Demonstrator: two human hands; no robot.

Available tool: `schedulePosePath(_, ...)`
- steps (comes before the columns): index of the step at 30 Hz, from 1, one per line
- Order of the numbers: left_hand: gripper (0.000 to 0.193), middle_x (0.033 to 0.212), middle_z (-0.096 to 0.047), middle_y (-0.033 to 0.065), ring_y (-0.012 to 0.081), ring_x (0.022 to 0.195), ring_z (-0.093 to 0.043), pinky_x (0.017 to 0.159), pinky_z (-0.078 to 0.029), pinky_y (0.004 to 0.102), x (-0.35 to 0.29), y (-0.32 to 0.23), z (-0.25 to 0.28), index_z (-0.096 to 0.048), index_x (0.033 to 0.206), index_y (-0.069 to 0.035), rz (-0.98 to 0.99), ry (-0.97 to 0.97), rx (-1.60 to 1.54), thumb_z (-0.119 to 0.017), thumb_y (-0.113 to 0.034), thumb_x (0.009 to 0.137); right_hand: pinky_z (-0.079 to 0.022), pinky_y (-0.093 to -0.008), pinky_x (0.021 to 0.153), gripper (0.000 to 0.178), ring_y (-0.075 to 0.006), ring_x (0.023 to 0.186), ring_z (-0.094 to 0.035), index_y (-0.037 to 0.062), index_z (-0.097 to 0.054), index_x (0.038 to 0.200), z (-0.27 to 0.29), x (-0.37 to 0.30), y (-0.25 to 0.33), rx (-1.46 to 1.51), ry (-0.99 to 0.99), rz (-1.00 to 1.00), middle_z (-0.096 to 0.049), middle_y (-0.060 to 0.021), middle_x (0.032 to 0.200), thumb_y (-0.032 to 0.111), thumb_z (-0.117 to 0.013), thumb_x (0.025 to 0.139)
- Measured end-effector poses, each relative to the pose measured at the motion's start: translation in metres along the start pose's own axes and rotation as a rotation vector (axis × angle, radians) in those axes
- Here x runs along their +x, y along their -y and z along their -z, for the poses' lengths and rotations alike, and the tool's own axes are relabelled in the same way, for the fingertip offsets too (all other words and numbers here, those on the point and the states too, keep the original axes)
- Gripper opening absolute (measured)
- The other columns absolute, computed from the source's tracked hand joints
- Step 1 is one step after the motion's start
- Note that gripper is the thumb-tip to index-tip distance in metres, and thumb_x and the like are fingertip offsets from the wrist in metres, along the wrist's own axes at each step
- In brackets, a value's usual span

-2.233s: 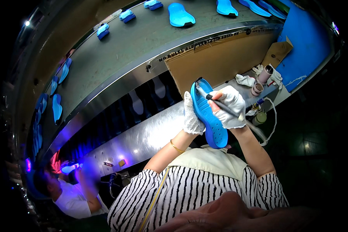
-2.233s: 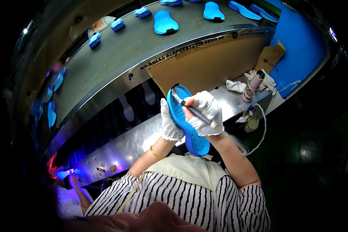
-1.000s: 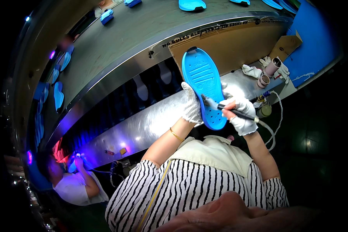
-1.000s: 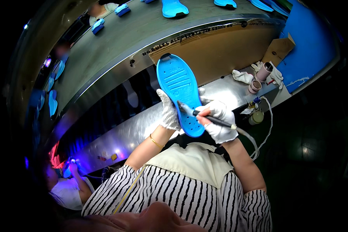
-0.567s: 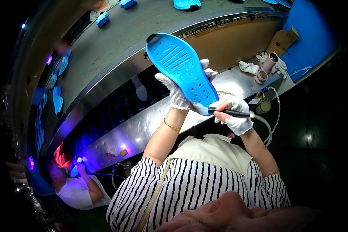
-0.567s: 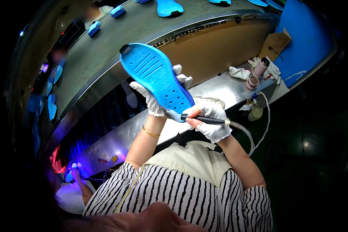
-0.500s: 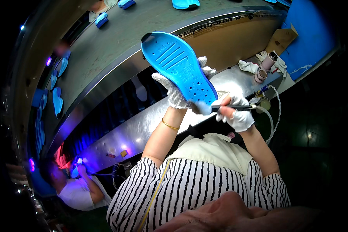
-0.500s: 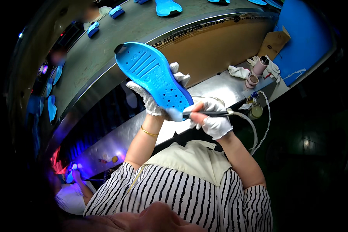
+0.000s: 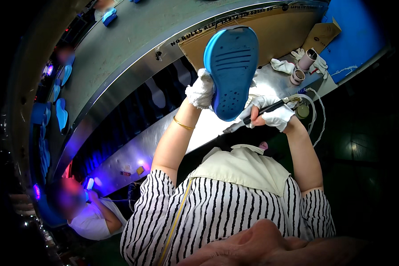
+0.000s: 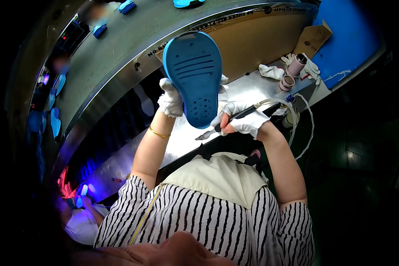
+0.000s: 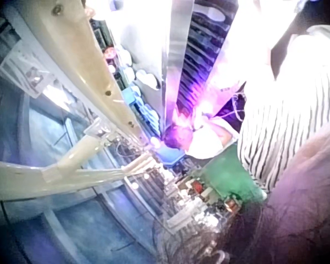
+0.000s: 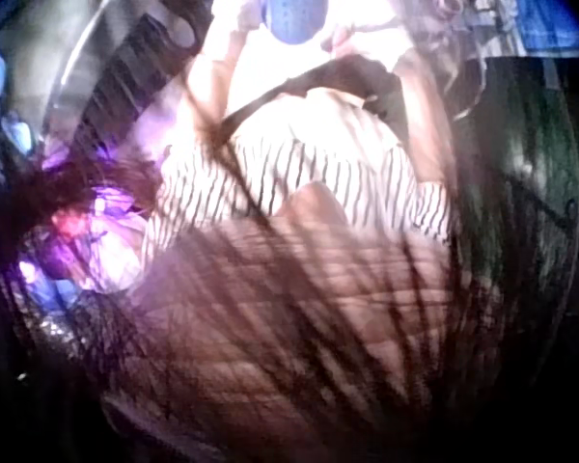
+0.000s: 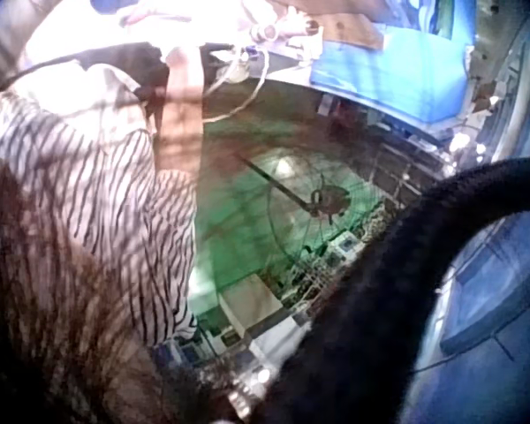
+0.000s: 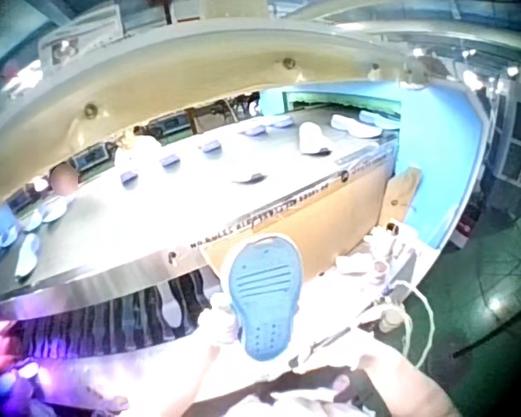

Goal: The person applies adhesive to blue shoe soles using a handheld application tool. They pick up a sole from a conveyor belt, apply the substance to the bottom surface by hand, and then place the sole back onto the belt.

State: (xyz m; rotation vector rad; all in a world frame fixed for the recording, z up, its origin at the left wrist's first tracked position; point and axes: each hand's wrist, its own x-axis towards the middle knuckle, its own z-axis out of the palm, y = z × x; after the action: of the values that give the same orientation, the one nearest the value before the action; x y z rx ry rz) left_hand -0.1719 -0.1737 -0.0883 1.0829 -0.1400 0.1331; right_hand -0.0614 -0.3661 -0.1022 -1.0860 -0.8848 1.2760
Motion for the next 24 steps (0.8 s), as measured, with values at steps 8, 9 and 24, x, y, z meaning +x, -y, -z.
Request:
schedulePosePath(8,0.089,0.103,-0.062,0.0197,0.0267,0.085,-0.066,0.075,-0.057,0.0377,0.018,0.000,0.009,-0.044,0.128,0.003,0.144,-0.238,0.210,-0.049,-0.071,0.078,-0.048,-0.0279,0.073,0.015,-0.0164,0.080,-0.059,0.0029,-0.063,0.077,-0.013,0.003,0.003,-0.555,-0.121,0.447,-0.062,-0.0091,0.088,-0.008,-0.062,0.067)
schedulePosePath(9,0.086,0.101,-0.062,0.0189,0.0261,0.083,-0.066,0.072,-0.057,0.0369,0.019,-0.002,0.010,-0.044,0.127,0.002,0.197,-0.249,0.222,-0.049,-0.070,0.079,-0.048,-0.0279,0.072,0.016,-0.0162,0.078,-0.059,0.0033,-0.063,0.077,-0.013,0.005,-0.002,-0.599,-0.102,0.453,-0.062,-0.0081,0.086,-0.008,-0.063,0.066)
schedulePosePath(24,0.077,0.095,-0.062,0.0151,0.0195,0.072,-0.063,0.064,-0.054,0.0310,0.022,-0.012,0.000,-0.050,0.124,-0.004,0.337,-0.315,0.389,-0.050,-0.068,0.081,-0.047,-0.0283,0.077,0.015,-0.0163,0.082,-0.059,0.0050,-0.062,0.075,-0.004,0.004,0.008,-0.578,-0.041,0.231,-0.061,-0.0069,0.083,-0.007,-0.062,0.067)
